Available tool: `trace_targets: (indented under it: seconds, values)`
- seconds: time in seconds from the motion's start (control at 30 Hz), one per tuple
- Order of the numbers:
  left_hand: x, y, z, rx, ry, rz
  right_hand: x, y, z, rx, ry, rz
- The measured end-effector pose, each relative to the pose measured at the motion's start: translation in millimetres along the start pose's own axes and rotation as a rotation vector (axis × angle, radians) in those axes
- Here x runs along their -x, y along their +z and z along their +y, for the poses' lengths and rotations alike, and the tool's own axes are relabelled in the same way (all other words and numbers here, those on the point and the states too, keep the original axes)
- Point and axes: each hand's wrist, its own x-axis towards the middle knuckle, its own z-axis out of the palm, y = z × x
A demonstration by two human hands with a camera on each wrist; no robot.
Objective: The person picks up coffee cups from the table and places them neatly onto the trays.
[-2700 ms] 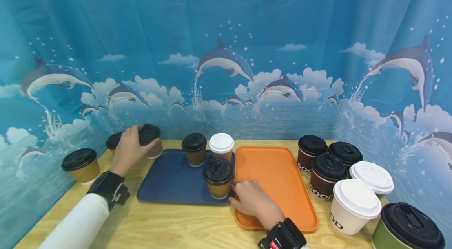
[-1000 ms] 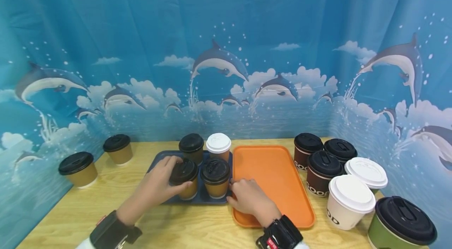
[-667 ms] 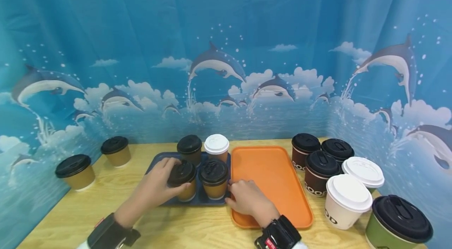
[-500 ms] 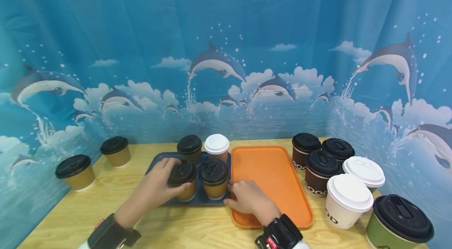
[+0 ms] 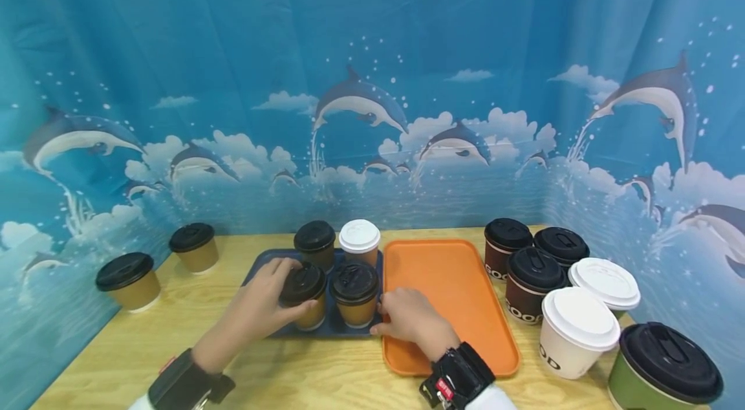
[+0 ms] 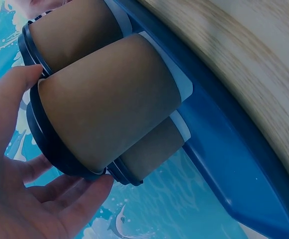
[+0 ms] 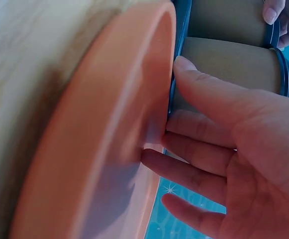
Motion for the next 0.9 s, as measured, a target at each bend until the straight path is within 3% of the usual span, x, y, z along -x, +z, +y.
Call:
trace_targets:
  seconds: [0.27,0.43,0.63,0.9]
  values:
    - [2.8,-0.4,-0.4,-0.013,-0.004,0.000,-0.3,-1.5,-5.5,-0.018,0.031,-0.007]
    - [5.0,-3.6,-4.5,-0.009,0.019,0.032,-0.4,-1.4,-5.3,-0.010,0.036,-0.007]
    - [9.2,-8.8,-21.5,0.003,0.064,0.149,-1.4,0.4,-4.1,0.008,0.044,-0.015]
    - [19.8,-24.2,-57.7,0.018,0.010,0.317,-2.7,0.3,-5.0,0.004,0.066,-0.034]
